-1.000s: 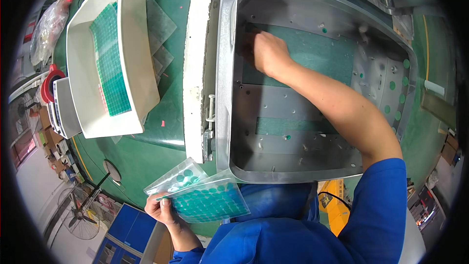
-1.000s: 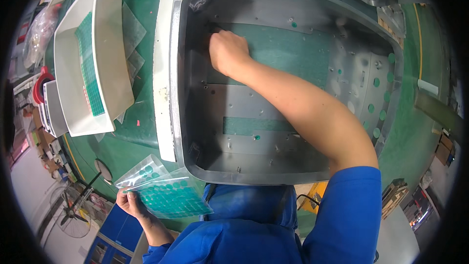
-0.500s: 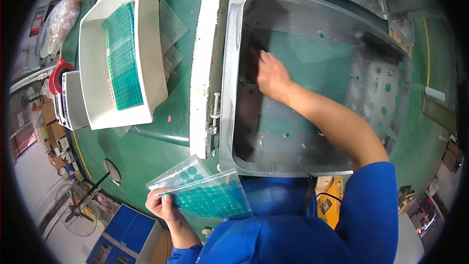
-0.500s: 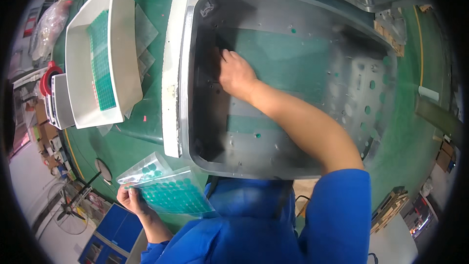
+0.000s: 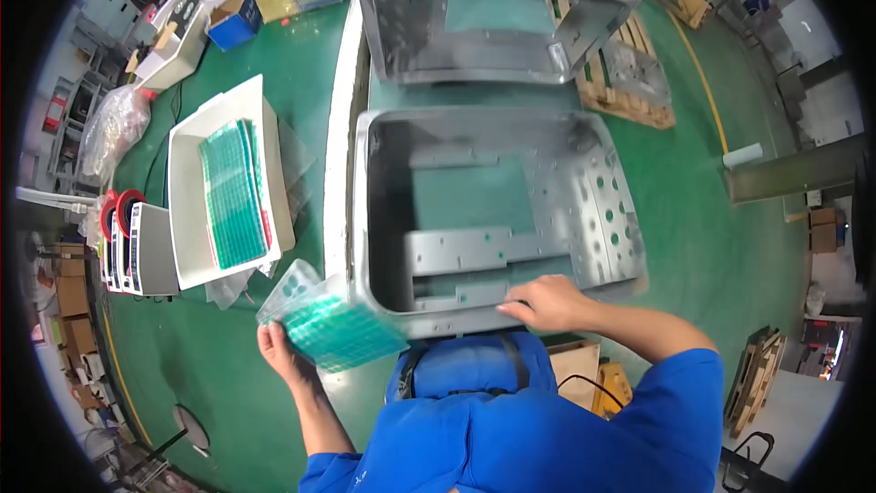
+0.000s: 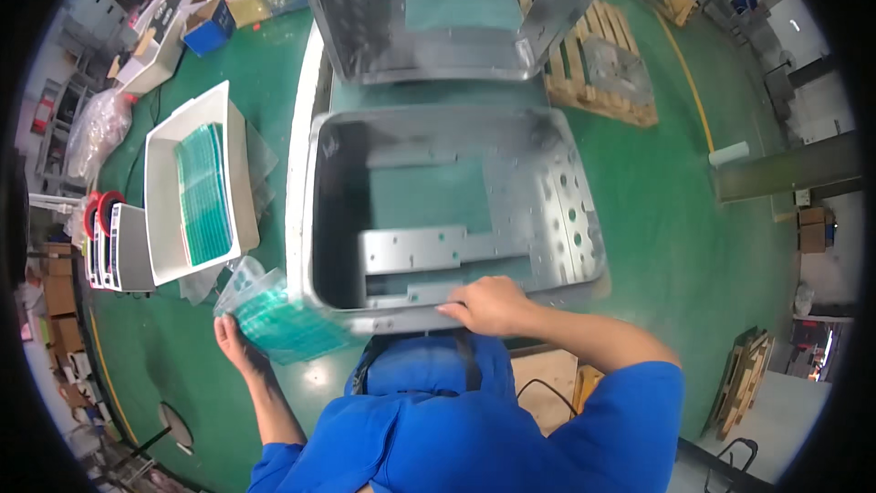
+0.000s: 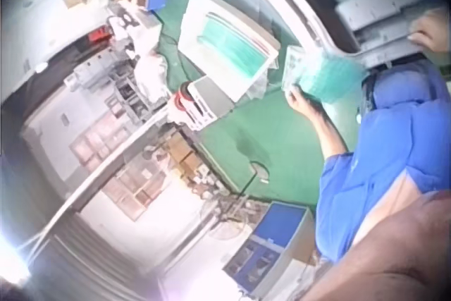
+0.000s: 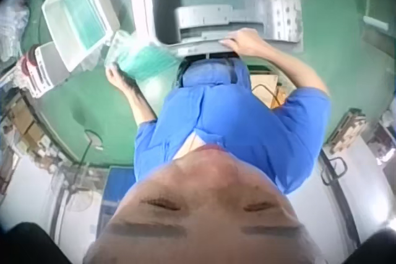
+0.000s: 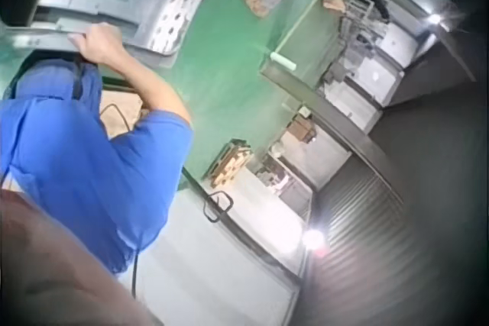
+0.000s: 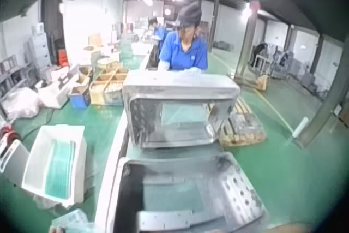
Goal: Applying small green circular stickers to designated spots on a metal chassis.
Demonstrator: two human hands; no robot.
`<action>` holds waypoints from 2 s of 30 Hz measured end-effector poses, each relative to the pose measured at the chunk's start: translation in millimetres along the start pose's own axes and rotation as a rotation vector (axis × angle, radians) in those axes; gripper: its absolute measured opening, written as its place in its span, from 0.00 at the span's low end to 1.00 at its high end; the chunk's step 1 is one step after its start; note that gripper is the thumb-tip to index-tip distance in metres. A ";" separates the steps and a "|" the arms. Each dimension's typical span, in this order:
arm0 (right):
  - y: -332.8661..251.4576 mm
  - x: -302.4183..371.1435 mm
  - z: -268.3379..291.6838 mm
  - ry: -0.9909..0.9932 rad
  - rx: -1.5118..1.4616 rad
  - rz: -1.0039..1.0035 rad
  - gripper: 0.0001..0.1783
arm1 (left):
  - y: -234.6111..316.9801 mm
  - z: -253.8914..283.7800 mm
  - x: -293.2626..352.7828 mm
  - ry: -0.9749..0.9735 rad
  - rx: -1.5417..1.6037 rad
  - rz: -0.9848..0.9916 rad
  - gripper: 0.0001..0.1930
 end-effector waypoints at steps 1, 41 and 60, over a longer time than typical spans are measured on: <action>-17.7 14.6 24.2 0.006 -0.047 0.040 0.24 | 9.0 -6.0 -1.6 -0.033 0.056 -0.002 0.09; -60.9 -46.5 159.7 0.433 -0.205 0.759 0.21 | 69.0 -235.4 1.9 -0.494 -0.332 -0.118 0.04; -31.5 -123.8 76.7 0.410 -0.627 0.513 0.04 | 2.0 -227.9 -7.7 -0.502 -0.402 0.083 0.05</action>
Point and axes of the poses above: each hand's wrist, its own x-axis away from the middle knuckle, its own z-axis out of the back of the hand, y = z × x, the point moved 2 cm from there along -x, towards the middle knuckle, and after that the axes turned 11 degrees about -x, right-handed, at the moved point
